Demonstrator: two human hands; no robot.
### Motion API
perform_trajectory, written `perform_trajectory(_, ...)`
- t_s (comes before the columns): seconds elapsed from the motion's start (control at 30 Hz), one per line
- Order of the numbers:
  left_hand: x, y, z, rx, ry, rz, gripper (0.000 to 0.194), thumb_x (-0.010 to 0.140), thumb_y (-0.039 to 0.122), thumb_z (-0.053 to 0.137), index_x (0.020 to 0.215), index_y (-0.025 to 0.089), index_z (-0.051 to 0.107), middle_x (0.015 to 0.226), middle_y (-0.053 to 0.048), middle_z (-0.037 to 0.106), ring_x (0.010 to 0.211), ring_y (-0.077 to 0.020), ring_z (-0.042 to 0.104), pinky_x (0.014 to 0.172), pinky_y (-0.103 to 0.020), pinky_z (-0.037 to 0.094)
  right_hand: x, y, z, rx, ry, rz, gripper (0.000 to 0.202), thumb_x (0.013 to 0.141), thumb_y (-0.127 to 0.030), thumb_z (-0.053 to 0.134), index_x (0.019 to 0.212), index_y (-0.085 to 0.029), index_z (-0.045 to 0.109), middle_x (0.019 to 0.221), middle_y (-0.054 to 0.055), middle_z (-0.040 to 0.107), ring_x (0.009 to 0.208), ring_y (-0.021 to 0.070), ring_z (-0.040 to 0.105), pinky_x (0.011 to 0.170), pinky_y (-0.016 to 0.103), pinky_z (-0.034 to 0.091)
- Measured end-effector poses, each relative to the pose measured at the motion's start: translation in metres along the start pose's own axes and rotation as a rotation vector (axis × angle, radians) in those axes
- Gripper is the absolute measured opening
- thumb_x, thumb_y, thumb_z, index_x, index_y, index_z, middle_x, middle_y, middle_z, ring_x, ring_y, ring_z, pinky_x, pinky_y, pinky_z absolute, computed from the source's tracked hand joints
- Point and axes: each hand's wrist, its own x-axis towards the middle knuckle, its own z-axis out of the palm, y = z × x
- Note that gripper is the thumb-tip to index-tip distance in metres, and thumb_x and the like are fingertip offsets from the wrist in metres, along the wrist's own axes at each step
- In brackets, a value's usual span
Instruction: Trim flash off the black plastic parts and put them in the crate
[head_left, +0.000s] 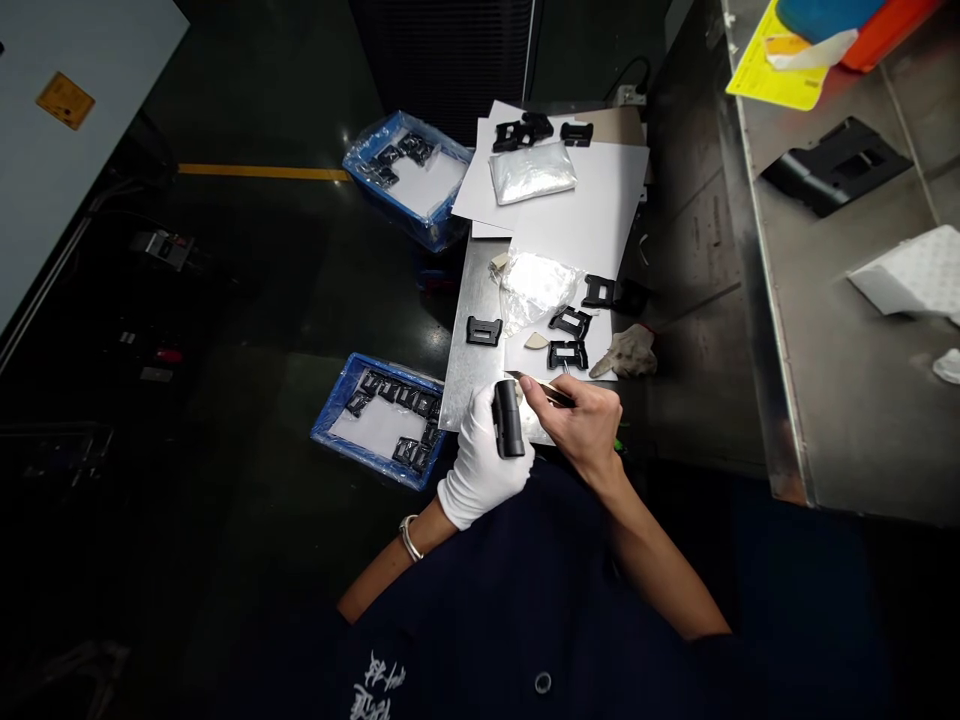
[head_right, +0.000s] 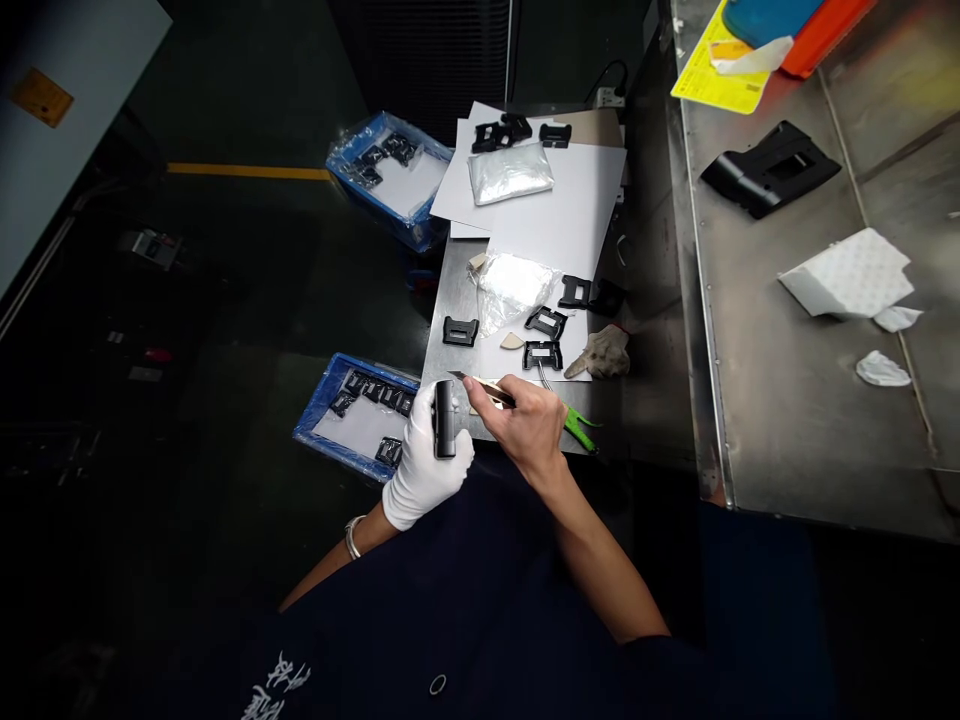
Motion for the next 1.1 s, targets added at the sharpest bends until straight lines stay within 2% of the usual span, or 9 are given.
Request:
perform_trajectory(0.13,0.000,-0.003,-0.003,0.007,-0.019,0.011,0.058,0.078,0.011,0.064,0.132,0.018,0.048,0.115,-0.015,0.066,0.106,-0.0304,0.069,0.093,-0.049,0.061,0.001,0.000,-0.006,0.092,0.000,0.044,0.056,0.091,-0.058,0.065,0.052,-0.021,0.050,0.048,-0.003,0.044,0.047,0.0094,0.037,0.052,0.027,0.030)
perform_trajectory(0.27,0.002,-0.006,-0.002,0.026,0.007,0.035,0.055,0.077,0.010,0.065,0.129,0.018,0.049,0.116,-0.014,0.065,0.107,-0.0296,0.068,0.095,-0.048,0.059,0.000,-0.009,-0.018,0.149,0.003,-0.040,0.052,0.091,-0.053,0.066,0.054,-0.020,0.053,0.048,-0.003,0.047,0.046,0.0091,0.041,0.051,0.026,0.031)
perform_trajectory(0.47,0.003,-0.005,-0.004,0.068,-0.007,0.139,0.058,0.081,0.015,0.062,0.136,0.016,0.045,0.118,-0.017,0.063,0.107,-0.0307,0.068,0.093,-0.050,0.060,0.002,-0.004,-0.013,0.018,0.028,-0.019,0.054,0.090,-0.057,0.067,0.053,-0.020,0.053,0.048,-0.002,0.049,0.046,0.0093,0.042,0.052,0.027,0.030)
perform_trajectory(0.63,0.008,-0.006,-0.010,0.131,0.015,0.209,0.057,0.082,0.018,0.061,0.136,0.018,0.044,0.123,-0.015,0.062,0.114,-0.0287,0.065,0.105,-0.051,0.054,0.001,0.004,-0.017,0.093,0.041,0.045,0.054,0.089,-0.057,0.068,0.053,-0.019,0.054,0.048,-0.003,0.047,0.046,0.0089,0.040,0.051,0.027,0.031)
perform_trajectory(0.77,0.012,-0.007,-0.015,0.106,0.025,0.229,0.051,0.083,0.019,0.061,0.132,0.019,0.046,0.123,-0.014,0.061,0.120,-0.0289,0.063,0.112,-0.054,0.048,-0.002,0.000,-0.031,0.217,-0.006,0.026,0.048,0.090,-0.049,0.071,0.054,-0.019,0.057,0.050,-0.003,0.047,0.048,0.0090,0.041,0.051,0.027,0.032)
perform_trajectory(0.87,0.014,-0.006,-0.017,0.094,0.018,0.217,0.047,0.086,0.019,0.059,0.131,0.019,0.047,0.121,-0.014,0.061,0.118,-0.0278,0.063,0.113,-0.054,0.047,-0.005,-0.003,-0.040,0.312,-0.070,0.027,0.047,0.091,-0.044,0.071,0.054,-0.018,0.056,0.050,-0.004,0.043,0.048,0.0082,0.037,0.050,0.028,0.030)
perform_trajectory(1.1,0.016,-0.012,-0.017,0.044,0.032,0.256,0.046,0.088,0.015,0.058,0.133,0.019,0.049,0.126,-0.013,0.061,0.125,-0.0272,0.061,0.116,-0.051,0.046,-0.019,0.001,-0.046,0.516,-0.176,0.200,0.044,0.093,-0.045,0.069,0.059,-0.018,0.064,0.051,-0.002,0.053,0.048,0.0104,0.047,0.049,0.027,0.035)
